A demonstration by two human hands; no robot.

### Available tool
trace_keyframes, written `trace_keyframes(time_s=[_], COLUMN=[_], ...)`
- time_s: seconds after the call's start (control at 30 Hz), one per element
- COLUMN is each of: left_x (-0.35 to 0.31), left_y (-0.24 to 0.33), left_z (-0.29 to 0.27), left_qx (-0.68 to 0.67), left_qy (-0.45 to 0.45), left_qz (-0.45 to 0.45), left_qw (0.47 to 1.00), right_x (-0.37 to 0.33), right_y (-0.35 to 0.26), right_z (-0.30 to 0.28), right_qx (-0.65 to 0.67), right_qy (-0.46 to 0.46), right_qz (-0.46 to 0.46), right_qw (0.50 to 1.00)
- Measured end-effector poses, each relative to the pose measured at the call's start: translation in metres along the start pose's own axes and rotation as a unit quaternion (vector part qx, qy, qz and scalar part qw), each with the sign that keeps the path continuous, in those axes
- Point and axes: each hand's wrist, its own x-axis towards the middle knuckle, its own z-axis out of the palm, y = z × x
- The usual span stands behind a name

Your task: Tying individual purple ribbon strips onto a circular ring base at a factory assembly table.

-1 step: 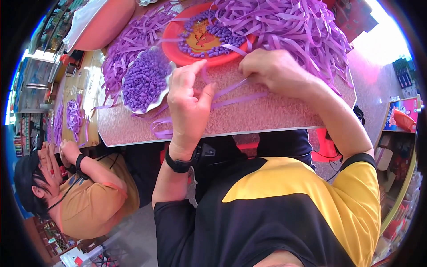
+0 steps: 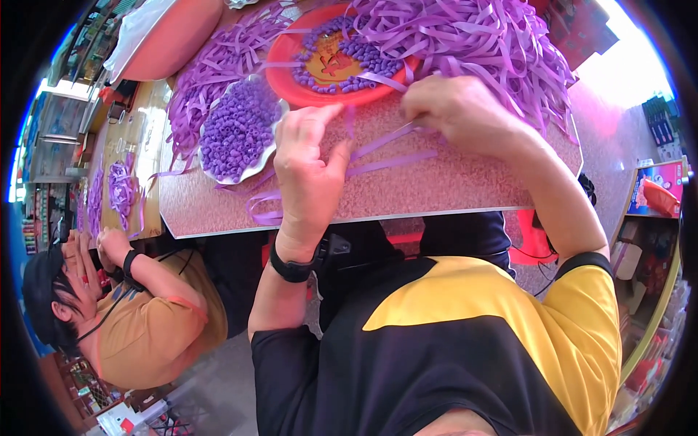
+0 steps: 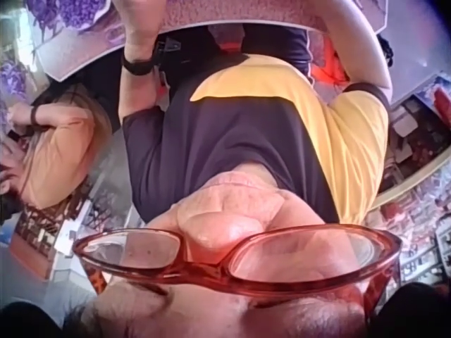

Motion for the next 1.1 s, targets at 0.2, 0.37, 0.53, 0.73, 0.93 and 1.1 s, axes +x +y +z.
trace_keyframes(time_s=[0.2, 0.37, 0.53, 0.73, 0.93, 1.1], left_x=[-0.015, -0.013, -0.009, 0.002, 0.013, 0.027], left_y=[-0.012, 0.03, 0.088, 0.116, 0.143, 0.151], left_z=[-0.011, -0.038, -0.041, -0.037, -0.042, -0.033], left_qx=[0.079, -0.267, -0.567, -0.648, -0.666, -0.751], left_qy=[0.011, -0.075, -0.242, -0.238, -0.305, -0.359], left_qz=[0.021, 0.024, 0.04, 0.253, 0.202, 0.12], left_qw=[0.997, 0.96, 0.787, 0.678, 0.65, 0.541], right_x=[-0.003, -0.006, -0.007, -0.006, -0.005, -0.004], right_y=[0.002, 0.015, 0.013, 0.013, 0.015, 0.011], right_z=[-0.052, -0.042, -0.037, -0.028, -0.029, -0.03], right_qx=[-0.038, 0.193, 0.344, 0.311, 0.255, 0.195], right_qy=[-0.065, 0.043, 0.048, 0.059, 0.047, 0.054], right_qz=[0.221, 0.092, 0.134, 0.133, 0.135, 0.1], right_qw=[0.972, 0.976, 0.928, 0.939, 0.956, 0.974])
